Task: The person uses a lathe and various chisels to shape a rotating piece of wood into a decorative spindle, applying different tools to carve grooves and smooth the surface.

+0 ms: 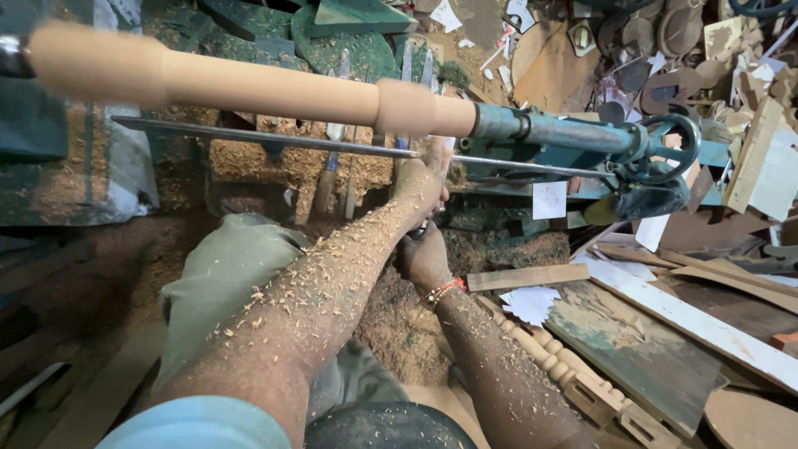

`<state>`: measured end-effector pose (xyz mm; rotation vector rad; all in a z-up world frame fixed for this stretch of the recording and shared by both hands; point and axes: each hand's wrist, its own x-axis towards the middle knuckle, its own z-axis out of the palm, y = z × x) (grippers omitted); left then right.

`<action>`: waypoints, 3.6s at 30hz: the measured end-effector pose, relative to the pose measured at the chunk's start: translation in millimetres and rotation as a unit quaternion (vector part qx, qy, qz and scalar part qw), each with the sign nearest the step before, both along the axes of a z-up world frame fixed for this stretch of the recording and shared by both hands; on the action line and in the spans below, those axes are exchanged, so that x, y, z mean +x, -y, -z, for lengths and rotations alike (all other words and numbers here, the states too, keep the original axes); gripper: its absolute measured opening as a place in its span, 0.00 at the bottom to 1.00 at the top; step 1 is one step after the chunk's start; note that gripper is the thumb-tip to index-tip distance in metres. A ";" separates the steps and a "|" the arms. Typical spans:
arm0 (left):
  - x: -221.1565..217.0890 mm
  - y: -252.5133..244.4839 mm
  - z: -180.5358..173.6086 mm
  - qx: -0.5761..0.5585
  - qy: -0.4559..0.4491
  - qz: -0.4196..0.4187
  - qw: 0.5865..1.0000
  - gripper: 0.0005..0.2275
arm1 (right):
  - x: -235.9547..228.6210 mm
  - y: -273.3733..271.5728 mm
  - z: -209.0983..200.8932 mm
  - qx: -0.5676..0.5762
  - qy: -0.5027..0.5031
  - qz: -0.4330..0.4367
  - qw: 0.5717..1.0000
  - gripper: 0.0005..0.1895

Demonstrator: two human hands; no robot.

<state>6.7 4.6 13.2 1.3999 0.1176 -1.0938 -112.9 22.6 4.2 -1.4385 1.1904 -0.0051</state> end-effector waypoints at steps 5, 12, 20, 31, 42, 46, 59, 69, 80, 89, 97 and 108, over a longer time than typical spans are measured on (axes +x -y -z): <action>-4.9 6.6 15.3 0.009 0.051 0.037 0.998 0.33 | 3.8 1.5 -15.7 0.033 -0.023 0.000 0.999 0.14; -16.3 27.0 53.3 0.004 0.065 0.014 0.998 0.31 | 0.1 5.9 -19.0 0.032 0.002 -0.003 0.999 0.13; -20.5 33.6 41.2 -0.027 0.008 -0.013 1.000 0.28 | -5.8 15.9 -18.5 0.014 -0.004 -0.010 1.000 0.14; -9.2 26.2 -6.4 -0.016 -0.067 0.057 0.996 0.31 | -13.9 37.6 -30.6 0.013 -0.093 -0.044 0.995 0.13; -9.9 5.4 -17.2 0.006 -0.029 -0.011 1.000 0.26 | -15.4 26.3 -12.5 0.001 -0.044 -0.042 0.998 0.12; 2.3 0.3 -19.7 -0.070 -0.096 -0.025 0.993 0.30 | -5.3 22.3 -19.4 0.019 -0.030 -0.040 0.999 0.12; -1.0 -2.8 -23.5 -0.019 0.012 -0.059 0.998 0.22 | 0.1 7.7 -11.7 0.021 -0.028 -0.019 0.999 0.14; 4.3 -6.9 -9.0 -0.077 0.092 -0.041 0.992 0.18 | 11.1 -5.5 -6.0 0.003 -0.028 -0.028 0.999 0.15; 5.5 -15.6 -37.7 0.017 0.029 -0.014 0.999 0.22 | 2.3 5.7 0.1 -0.053 0.009 -0.069 0.996 0.14; -13.4 11.4 11.5 -0.061 0.027 -0.038 0.997 0.20 | 1.8 10.6 -13.9 0.012 -0.020 -0.017 1.000 0.13; -10.5 23.5 15.9 -0.002 -0.004 0.088 0.996 0.23 | -8.0 29.7 -9.2 0.005 -0.044 -0.054 0.998 0.11; -16.1 20.5 31.8 -0.023 0.173 0.318 0.932 0.22 | -68.5 44.7 15.2 -0.037 -0.069 -0.072 0.994 0.05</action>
